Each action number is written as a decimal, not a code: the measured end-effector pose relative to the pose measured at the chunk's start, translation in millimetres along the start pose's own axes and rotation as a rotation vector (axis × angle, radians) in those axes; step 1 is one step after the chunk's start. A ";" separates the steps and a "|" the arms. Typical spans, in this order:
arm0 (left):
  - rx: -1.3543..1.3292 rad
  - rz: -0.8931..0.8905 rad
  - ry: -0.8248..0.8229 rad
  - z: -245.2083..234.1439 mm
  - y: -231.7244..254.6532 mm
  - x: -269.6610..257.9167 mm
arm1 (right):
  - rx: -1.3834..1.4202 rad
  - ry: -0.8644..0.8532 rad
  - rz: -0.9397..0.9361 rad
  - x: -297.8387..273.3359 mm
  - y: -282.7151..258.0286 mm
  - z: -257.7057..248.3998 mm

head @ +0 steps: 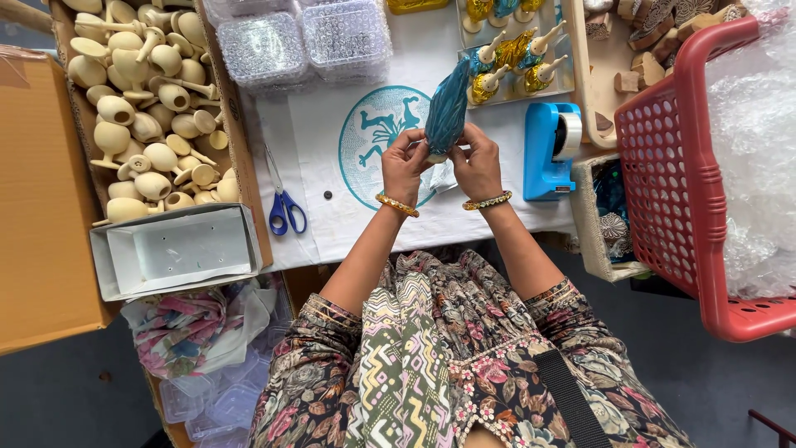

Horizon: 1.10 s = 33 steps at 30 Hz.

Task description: The person wraps a wooden toy in silver foil, places it into a blue decorative bag, and uses a tape dispenser to secure the packaging.

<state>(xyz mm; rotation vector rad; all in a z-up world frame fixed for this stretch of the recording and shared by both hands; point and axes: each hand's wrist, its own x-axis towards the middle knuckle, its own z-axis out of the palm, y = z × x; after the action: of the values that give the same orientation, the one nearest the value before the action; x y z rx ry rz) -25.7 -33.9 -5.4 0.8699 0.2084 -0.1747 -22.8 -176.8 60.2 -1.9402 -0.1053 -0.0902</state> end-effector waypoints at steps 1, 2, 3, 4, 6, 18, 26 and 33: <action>0.000 0.001 -0.001 5.0 6.9 -5.1 | 0.000 0.000 -0.001 -0.3 -3.7 0.3; 0.022 0.030 -0.038 10.2 13.8 -10.2 | -0.031 0.013 -0.020 -0.5 -7.4 0.4; 0.045 0.059 -0.076 15.3 20.8 -14.9 | -0.061 0.027 -0.040 -0.4 -11.1 0.5; 0.046 0.059 -0.078 16.4 23.1 -15.4 | -0.061 0.029 -0.040 0.4 -12.7 -0.5; 0.092 0.167 -0.187 17.3 27.0 -18.7 | -0.171 0.054 -0.102 -0.8 -15.5 -1.7; -0.048 0.073 -0.111 4.0 13.8 -7.2 | 0.140 -0.032 -0.001 0.0 -14.2 -6.8; -0.017 0.107 -0.122 11.6 18.0 -12.4 | 0.145 0.019 -0.002 2.2 -6.5 -2.8; -0.068 0.001 -0.246 2.6 23.3 -15.5 | 0.222 -0.130 0.216 11.5 15.8 -18.0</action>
<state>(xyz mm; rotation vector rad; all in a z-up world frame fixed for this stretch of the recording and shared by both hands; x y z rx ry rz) -34.9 -20.1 17.4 0.7729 -0.0157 -0.2701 -9.7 -198.9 53.5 -1.7234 0.0083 0.1844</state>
